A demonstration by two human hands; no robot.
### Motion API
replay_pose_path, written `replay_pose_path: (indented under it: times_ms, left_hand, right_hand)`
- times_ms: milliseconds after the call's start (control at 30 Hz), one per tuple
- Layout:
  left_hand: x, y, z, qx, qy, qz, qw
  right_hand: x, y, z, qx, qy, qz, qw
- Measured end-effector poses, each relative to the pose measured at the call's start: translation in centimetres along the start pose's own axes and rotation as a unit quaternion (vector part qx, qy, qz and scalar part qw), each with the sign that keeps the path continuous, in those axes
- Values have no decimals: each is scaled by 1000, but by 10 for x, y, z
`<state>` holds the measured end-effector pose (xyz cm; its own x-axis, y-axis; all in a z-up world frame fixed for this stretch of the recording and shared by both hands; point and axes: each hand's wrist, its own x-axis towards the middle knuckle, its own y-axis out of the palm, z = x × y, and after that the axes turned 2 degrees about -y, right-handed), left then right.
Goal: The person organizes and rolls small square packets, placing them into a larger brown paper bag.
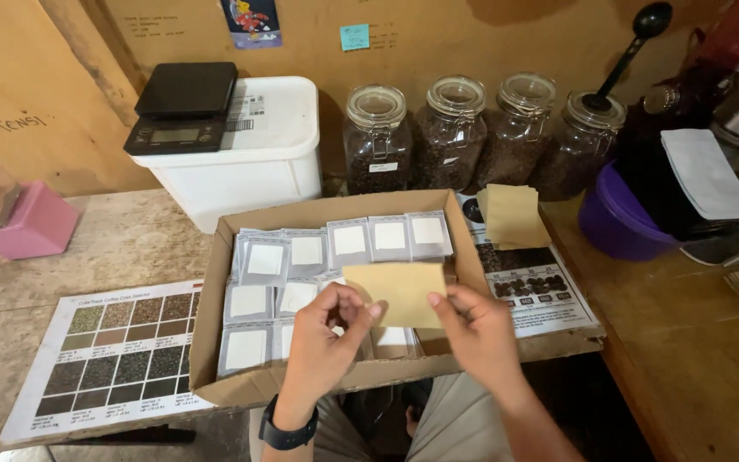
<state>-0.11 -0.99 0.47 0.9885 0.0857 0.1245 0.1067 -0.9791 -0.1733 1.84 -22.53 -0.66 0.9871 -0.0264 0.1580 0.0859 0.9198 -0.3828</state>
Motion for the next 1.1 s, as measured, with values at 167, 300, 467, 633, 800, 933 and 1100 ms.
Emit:
replay_pose_path:
  times_ms: [167, 300, 467, 633, 800, 933, 1100]
  left_hand:
    - [0, -4, -4, -33, 123, 103, 987]
    - [-3, -8, -12, -40, 89, 84, 992]
    - [-5, -9, -17, -49, 94, 90, 990]
    - [-2, -10, -7, -41, 112, 96, 988]
    - [-1, -10, -5, -40, 123, 106, 986]
    - [0, -10, -3, -33, 119, 105, 987]
    - [1, -9, -1, -32, 117, 104, 987]
  right_hand:
    - [-11, 23, 1, -18, -256, 63, 964]
    - [-19, 28, 32, 2, -240, 77, 968]
    - [-21, 24, 32, 84, -138, 129, 978]
    - [-22, 23, 23, 122, -135, 150, 972]
    - [-19, 23, 24, 117, -86, 147, 978]
    - [-18, 23, 24, 131, -73, 140, 979]
    - [-16, 24, 20, 125, -98, 136, 978]
